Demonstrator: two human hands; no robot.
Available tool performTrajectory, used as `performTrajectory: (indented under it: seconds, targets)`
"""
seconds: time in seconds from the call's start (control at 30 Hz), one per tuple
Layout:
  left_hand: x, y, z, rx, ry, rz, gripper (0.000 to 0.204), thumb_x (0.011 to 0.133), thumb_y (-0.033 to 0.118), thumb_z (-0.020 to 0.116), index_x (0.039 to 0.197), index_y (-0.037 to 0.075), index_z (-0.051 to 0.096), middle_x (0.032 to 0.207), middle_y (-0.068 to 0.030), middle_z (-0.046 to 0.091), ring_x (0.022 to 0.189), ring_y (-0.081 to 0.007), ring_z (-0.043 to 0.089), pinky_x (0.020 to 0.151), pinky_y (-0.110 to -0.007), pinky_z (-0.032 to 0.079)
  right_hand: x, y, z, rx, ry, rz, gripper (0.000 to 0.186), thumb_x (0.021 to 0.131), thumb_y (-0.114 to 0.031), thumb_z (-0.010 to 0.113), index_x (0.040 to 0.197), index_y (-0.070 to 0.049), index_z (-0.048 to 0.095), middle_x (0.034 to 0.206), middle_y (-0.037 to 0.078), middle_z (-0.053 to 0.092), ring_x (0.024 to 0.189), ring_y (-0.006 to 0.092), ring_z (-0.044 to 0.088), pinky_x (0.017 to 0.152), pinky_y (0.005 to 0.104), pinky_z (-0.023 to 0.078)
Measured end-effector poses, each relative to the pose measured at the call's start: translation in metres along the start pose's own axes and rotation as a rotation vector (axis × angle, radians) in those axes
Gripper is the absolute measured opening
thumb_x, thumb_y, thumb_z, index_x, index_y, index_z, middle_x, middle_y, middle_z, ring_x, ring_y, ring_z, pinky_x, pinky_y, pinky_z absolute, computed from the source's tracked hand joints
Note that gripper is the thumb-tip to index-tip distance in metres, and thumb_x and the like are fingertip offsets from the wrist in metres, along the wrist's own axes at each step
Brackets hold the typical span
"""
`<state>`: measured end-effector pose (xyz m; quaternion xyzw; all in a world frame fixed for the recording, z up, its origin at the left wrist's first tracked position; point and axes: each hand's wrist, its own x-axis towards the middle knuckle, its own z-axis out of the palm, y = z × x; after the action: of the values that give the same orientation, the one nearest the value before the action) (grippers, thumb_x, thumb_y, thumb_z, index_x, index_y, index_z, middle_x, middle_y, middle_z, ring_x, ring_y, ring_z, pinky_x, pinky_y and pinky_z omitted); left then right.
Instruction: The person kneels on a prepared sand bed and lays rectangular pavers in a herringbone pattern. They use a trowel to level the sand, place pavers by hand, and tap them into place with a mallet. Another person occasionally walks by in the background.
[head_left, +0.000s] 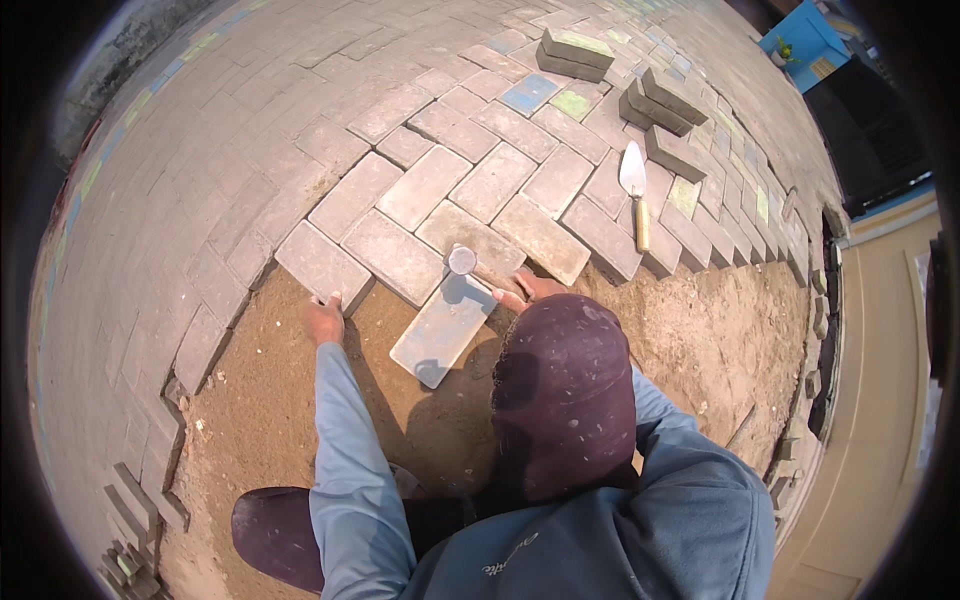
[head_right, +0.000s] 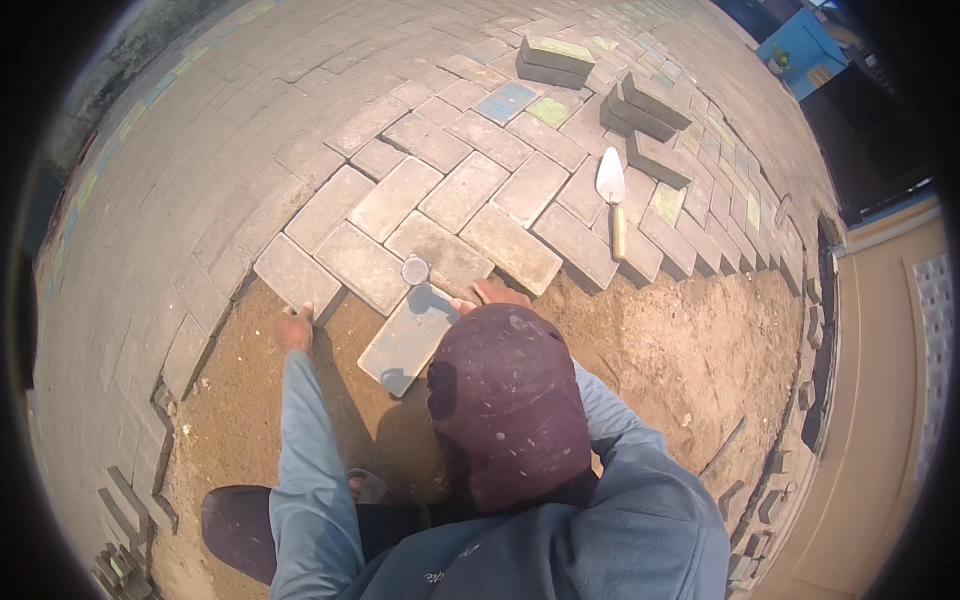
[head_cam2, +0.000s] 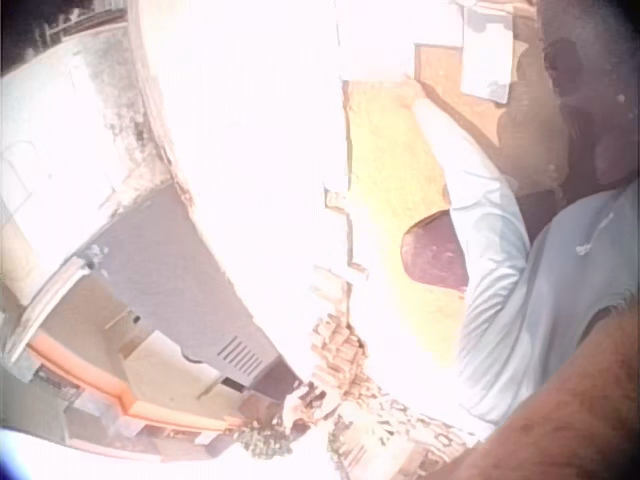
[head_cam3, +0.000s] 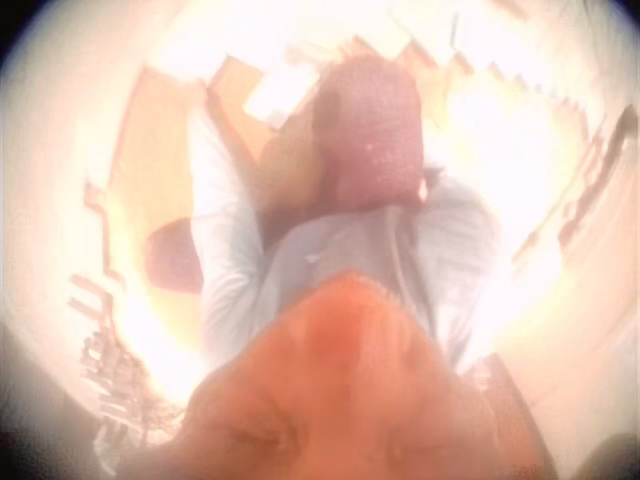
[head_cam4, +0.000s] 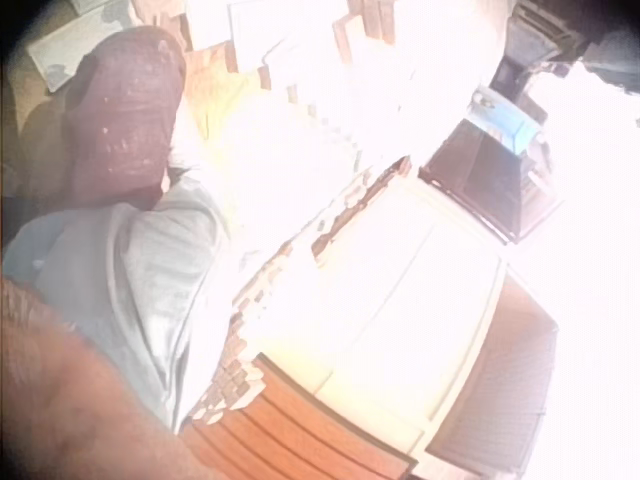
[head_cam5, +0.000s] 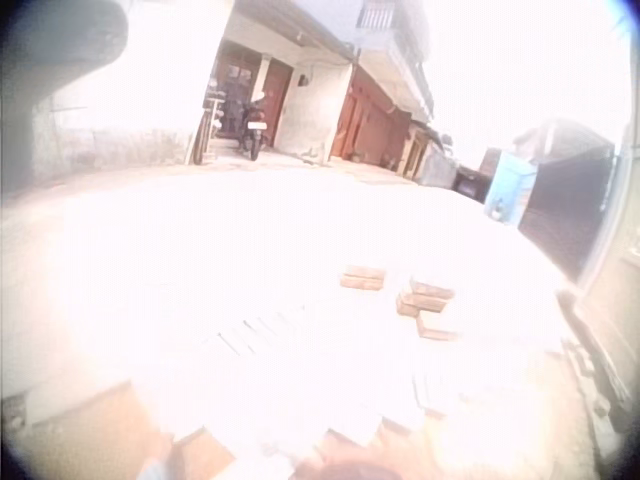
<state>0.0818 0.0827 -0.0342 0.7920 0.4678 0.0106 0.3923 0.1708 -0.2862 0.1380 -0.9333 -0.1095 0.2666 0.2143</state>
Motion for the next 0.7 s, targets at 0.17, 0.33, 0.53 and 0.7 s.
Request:
performTrajectory:
  seconds: [0.17,0.33,0.53,0.7]
  targets:
    - [-0.038,0.095,0.050,0.207,0.284,0.602,0.060,0.094,0.018,0.067,0.142,-0.011,0.045,0.151,-0.0298,0.043,0.141,-0.0456,0.040,0.120,-0.048,0.031,-0.113,0.188,-0.018,-0.096,0.364,-0.084,0.045,0.094,-0.048,0.067,0.108,-0.006,0.067,0.089,0.020,0.070,0.085,0.0391,0.069,0.074,0.0461,0.052]
    - [-0.134,0.160,0.132,0.265,0.032,0.901,0.060,0.098,0.031,0.063,0.144,-0.004,0.048,0.155,-0.0243,0.042,0.148,-0.0408,0.033,0.123,-0.052,0.024,-0.176,0.269,-0.002,-0.183,0.284,0.168,0.046,0.091,-0.050,0.069,0.101,-0.006,0.065,0.080,0.018,0.069,0.075,0.0378,0.068,0.066,0.0461,0.051]
    - [-0.168,0.186,0.201,0.374,0.020,0.829,0.070,0.106,0.047,0.044,0.156,0.000,0.034,0.166,-0.0219,0.022,0.156,-0.0401,0.013,0.126,-0.056,0.008,-0.139,0.385,-0.029,-0.255,0.232,-0.004,0.030,0.099,-0.029,0.061,0.119,-0.006,0.061,0.105,0.017,0.065,0.101,0.0367,0.062,0.088,0.0444,0.048]
    - [-0.151,0.187,0.195,0.439,0.092,0.772,0.070,0.104,0.047,0.046,0.157,0.002,0.035,0.164,-0.0262,0.024,0.154,-0.0443,0.015,0.124,-0.063,0.008,0.008,0.344,-0.168,-0.493,0.435,-0.100,0.045,0.100,-0.038,0.064,0.134,-0.009,0.057,0.132,0.015,0.055,0.124,0.0351,0.053,0.106,0.0484,0.042]
